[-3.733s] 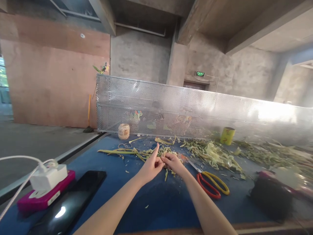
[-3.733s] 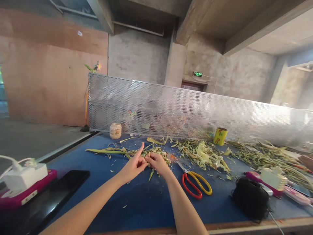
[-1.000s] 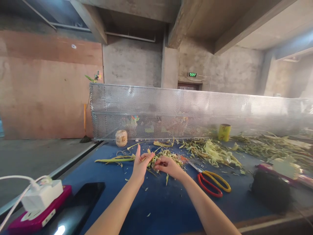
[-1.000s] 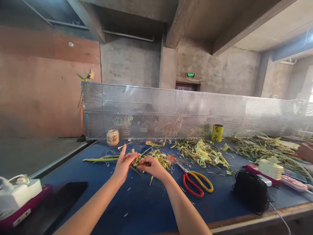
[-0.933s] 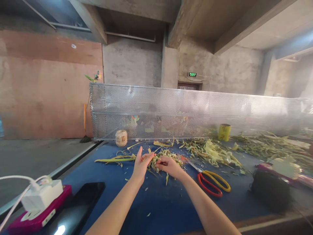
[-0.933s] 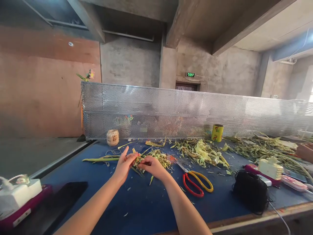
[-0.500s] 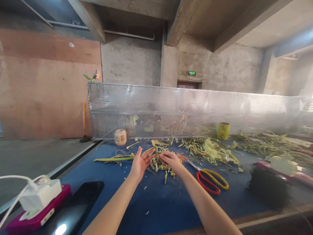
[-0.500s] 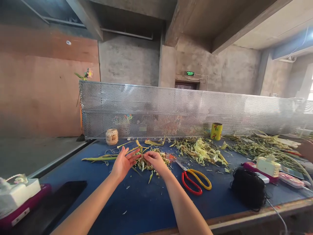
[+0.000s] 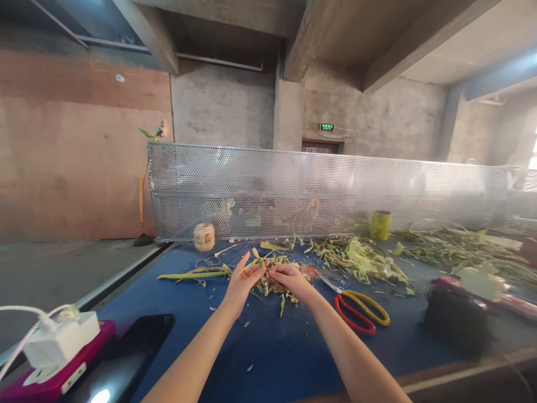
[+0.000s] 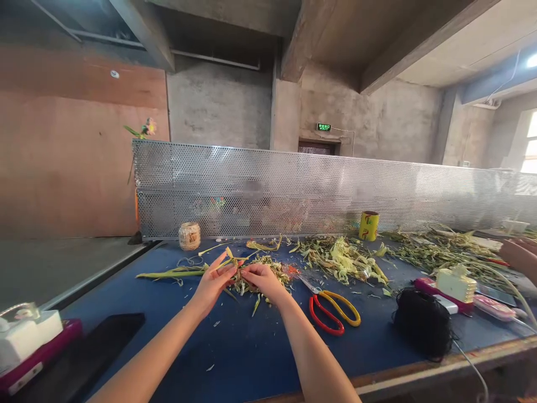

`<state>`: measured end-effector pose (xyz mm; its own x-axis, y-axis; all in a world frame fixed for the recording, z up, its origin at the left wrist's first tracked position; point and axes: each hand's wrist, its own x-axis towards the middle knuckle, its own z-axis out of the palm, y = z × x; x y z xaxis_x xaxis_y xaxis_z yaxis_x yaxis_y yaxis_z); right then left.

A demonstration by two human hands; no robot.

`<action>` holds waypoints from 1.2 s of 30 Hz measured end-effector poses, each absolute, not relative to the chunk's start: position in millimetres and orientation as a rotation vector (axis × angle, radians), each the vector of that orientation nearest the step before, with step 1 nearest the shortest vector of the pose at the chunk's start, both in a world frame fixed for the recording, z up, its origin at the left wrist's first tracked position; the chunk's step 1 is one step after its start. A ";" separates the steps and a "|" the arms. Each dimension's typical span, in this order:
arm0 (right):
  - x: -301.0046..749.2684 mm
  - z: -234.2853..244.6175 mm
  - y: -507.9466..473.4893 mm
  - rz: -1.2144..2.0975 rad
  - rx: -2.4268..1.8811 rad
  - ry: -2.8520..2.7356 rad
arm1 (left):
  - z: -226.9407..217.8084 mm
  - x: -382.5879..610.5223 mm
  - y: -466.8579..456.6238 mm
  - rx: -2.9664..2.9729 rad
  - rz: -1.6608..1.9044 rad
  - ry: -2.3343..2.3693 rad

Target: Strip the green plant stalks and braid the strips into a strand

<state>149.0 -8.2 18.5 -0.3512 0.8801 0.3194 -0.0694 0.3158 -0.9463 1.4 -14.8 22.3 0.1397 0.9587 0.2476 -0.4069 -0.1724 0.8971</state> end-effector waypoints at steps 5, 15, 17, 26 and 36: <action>147.3 17.0 -7.7 1.254 -0.760 -1.654 | 23.6 -0.2 -15.8 1.168 1.428 0.700; 150.7 12.5 0.1 0.898 -0.870 -1.703 | 25.4 -1.3 -12.7 1.198 1.529 0.563; 150.9 14.2 -2.0 0.882 -0.854 -1.691 | 25.5 -1.5 -13.8 1.243 1.524 0.596; 154.1 27.1 -19.3 0.675 -0.609 -1.581 | 24.0 -3.0 -12.0 1.298 1.480 0.621; 153.4 26.0 -19.0 0.440 -0.631 -1.736 | 24.1 -1.4 -11.9 1.284 1.490 0.616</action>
<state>153.4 -19.0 26.0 -0.1765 0.6213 0.7634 0.1828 0.7828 -0.5948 -1.4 -11.9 24.1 0.0996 0.9117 0.3985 -0.3639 -0.3393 0.8674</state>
